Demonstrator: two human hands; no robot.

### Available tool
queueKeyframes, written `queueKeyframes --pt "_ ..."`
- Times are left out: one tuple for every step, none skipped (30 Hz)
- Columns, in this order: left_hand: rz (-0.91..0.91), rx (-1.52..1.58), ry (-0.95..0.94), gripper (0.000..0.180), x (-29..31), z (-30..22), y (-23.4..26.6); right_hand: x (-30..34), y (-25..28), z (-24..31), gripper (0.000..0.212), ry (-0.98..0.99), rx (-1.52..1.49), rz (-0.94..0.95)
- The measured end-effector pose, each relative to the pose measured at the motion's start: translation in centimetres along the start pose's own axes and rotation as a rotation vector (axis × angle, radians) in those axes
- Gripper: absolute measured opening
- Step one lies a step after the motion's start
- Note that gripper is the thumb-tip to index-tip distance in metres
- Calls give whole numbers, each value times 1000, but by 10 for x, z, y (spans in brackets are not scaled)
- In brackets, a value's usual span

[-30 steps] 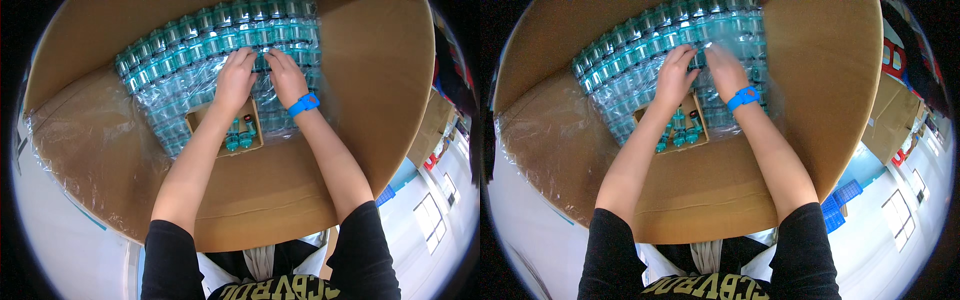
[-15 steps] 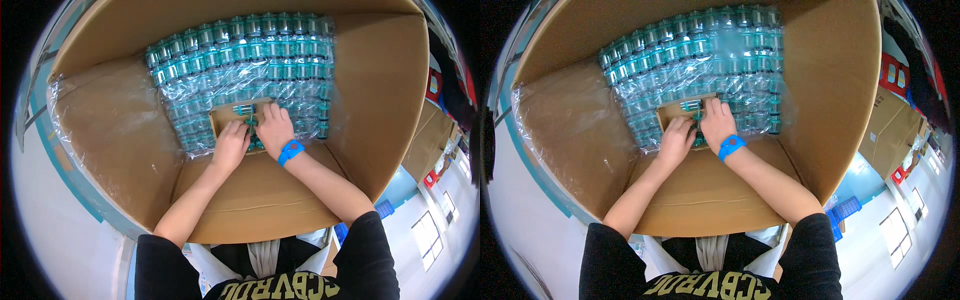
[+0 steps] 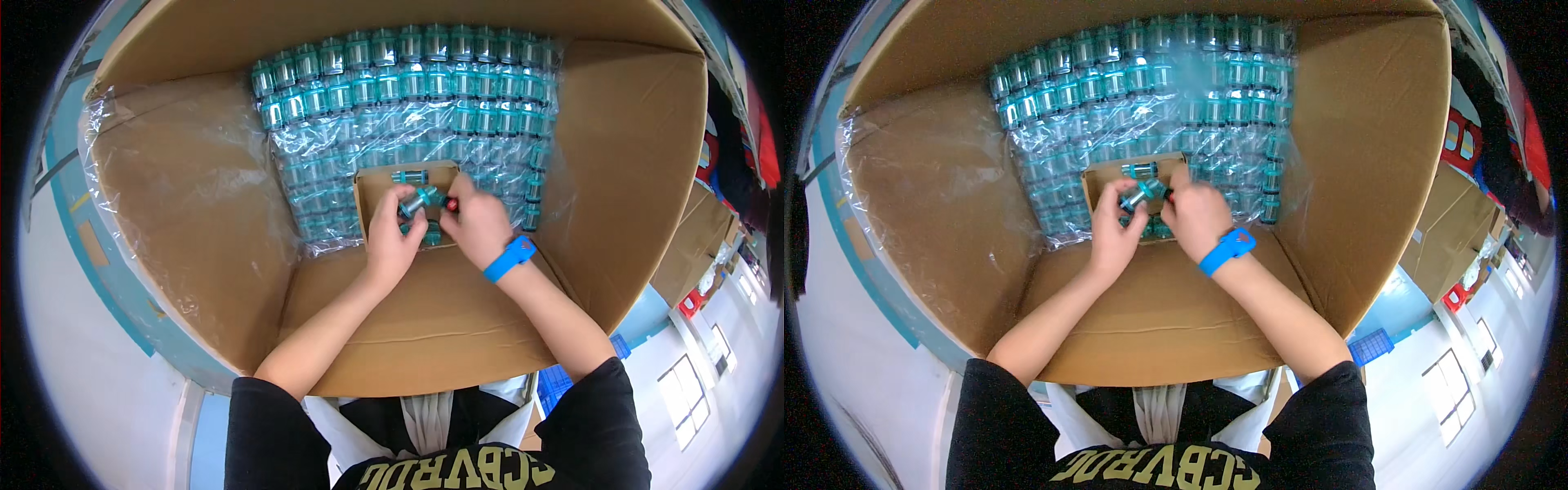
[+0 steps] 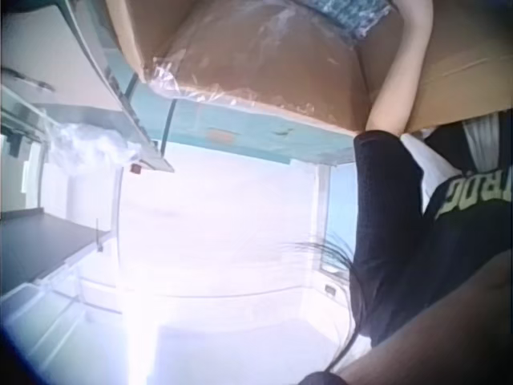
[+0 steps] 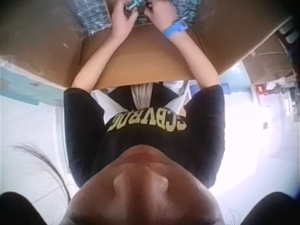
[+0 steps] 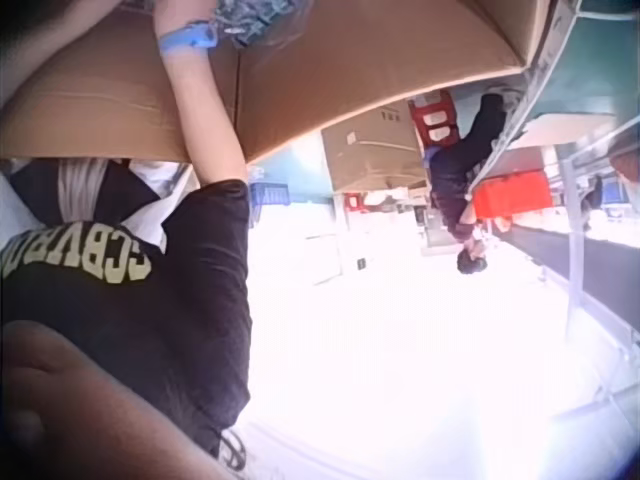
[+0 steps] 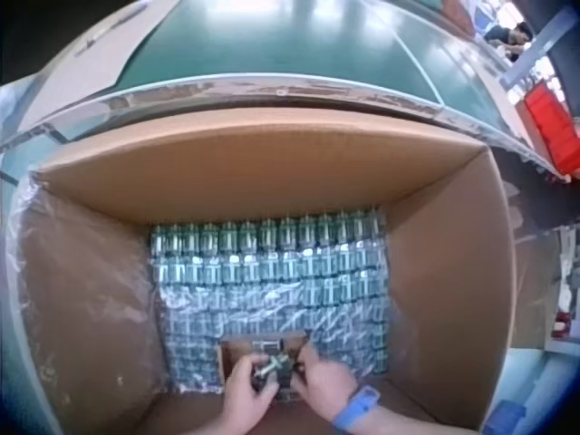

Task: The person packs cylindrical components from a small box into a large cardboard box by hand, refills the small box with components from a red container on an assembly table, and places additional components into rows inside the large box.

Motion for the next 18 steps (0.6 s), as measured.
queueKeyframes --pt "-17 74 97 31 -5 -6 0 -5 9 -5 27 -65 -81 -71" --pt "-22 27 105 33 -12 -19 2 -11 18 -4 32 -67 -199 -168" --pt "-54 121 130 31 -18 -22 -1 -16 25 -4 36 -68 -317 -263" --pt "-88 213 154 28 -25 -24 -5 -20 25 -3 44 -93 -365 -293" --pt "-90 258 121 32 -31 -30 -8 -23 22 -2 44 -92 -366 -295" --pt "-89 258 120 32 -36 -31 -10 -25 16 -4 45 -153 -416 -291" --pt "-70 311 178 37 -40 -31 -15 -27 10 -8 46 -217 -466 -287" --pt "-51 364 238 43 -44 -30 -19 -30 1 -14 43 -334 -588 -285" --pt "-29 448 264 51 -47 -31 -24 -32 -6 -18 43 -336 -587 -287" --pt "8 428 298 51 -51 -32 -24 -35 -13 -21 43 -372 -750 -317" --pt "46 408 333 51 -55 -32 -24 -36 -17 -26 43 -408 -912 -347" --pt "79 446 338 51 -58 -35 -26 -36 -19 -33 43 -413 -908 -349" --pt "77 441 340 51 -61 -31 -24 -37 -22 -34 42 -442 -945 -315" --pt "111 429 316 52 -63 -28 -24 -39 -25 -35 41 -472 -981 -282" --pt "145 417 292 53 -67 -24 -23 -41 -26 -36 41 -475 -984 -280" --pt "146 414 293 53 -71 -21 -20 -43 -24 -37 43 -452 -857 -279" --pt "196 259 215 52 -77 -19 -17 -46 -22 -39 44 -428 -730 -277" --pt "246 104 137 52 -81 -17 -17 -49 -21 -40 44 -431 -733 -276"
Point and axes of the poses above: each hand's wrist, its own x-axis away from the middle knuckle, its own y-axis out of the back of the hand, z = x × y, the point moved 5 cm from there along -x, towards the middle knuckle, and after that the axes turned 13 degrees about -z, right-handed, at the moved point
